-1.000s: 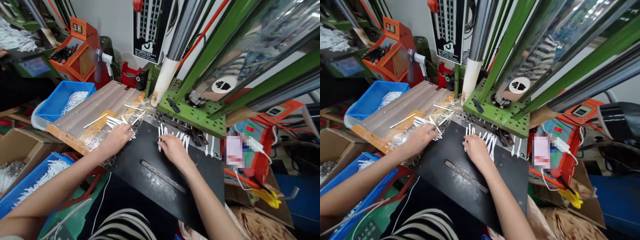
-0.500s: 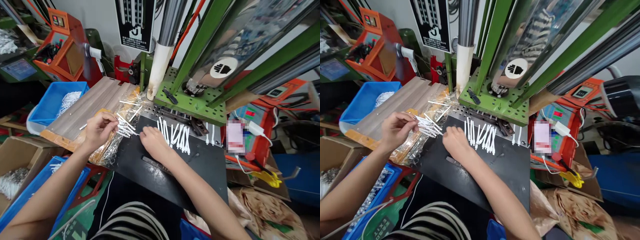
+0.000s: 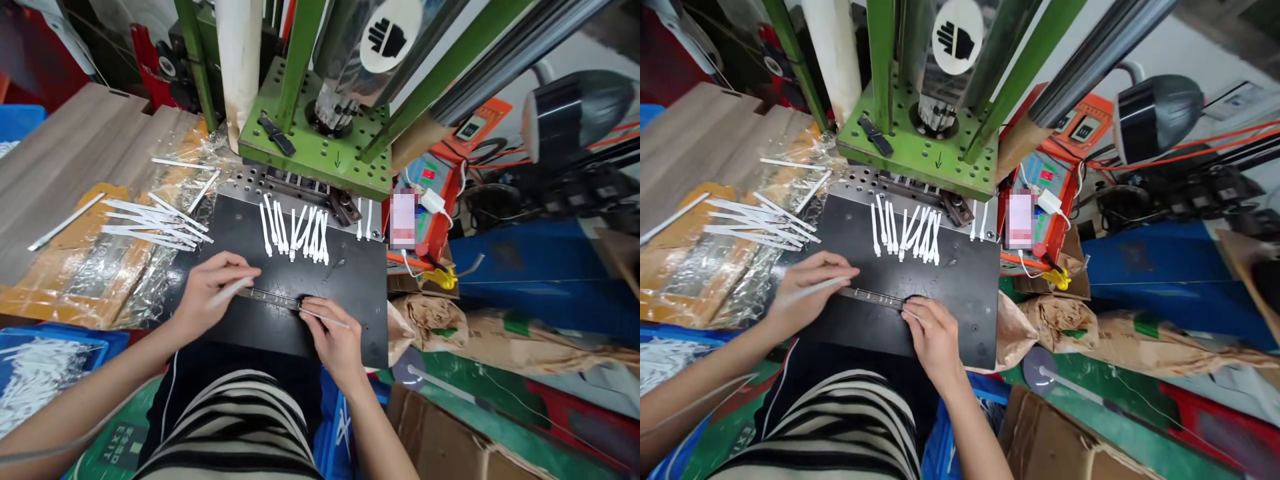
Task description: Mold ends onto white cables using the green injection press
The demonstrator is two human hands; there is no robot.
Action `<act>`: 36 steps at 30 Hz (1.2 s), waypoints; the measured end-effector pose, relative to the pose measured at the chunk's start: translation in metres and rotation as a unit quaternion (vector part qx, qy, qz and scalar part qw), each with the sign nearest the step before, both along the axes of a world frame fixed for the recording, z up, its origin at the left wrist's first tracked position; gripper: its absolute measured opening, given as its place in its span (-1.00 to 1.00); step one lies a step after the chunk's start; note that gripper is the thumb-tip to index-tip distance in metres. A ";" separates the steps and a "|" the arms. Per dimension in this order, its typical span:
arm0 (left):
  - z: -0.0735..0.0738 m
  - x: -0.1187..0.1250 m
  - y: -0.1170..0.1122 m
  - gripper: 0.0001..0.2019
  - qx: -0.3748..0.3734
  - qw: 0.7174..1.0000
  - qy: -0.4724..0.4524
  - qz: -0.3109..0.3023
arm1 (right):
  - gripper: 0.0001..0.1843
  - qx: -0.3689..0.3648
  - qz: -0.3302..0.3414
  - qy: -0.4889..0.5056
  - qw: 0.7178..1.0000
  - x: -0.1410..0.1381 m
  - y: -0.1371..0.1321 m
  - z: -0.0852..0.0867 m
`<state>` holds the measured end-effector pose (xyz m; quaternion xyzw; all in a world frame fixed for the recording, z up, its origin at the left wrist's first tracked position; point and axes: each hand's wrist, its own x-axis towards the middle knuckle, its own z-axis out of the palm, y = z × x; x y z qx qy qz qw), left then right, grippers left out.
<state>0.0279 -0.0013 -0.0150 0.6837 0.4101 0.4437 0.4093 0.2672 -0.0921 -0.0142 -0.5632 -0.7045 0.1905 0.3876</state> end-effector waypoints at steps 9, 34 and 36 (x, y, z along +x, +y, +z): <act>-0.008 0.022 -0.014 -0.90 0.241 0.952 0.155 -0.109 | -0.84 0.051 0.027 -0.043 0.997 -0.011 0.006 -0.004; 0.018 -0.100 0.047 -0.79 0.249 0.822 0.512 -0.005 | -0.84 -0.057 0.256 -0.334 0.905 -0.141 0.179 0.033; 0.018 -0.098 0.047 -0.77 0.262 0.824 0.502 -0.007 | -0.78 -0.053 0.243 -0.357 0.901 -0.150 0.180 0.034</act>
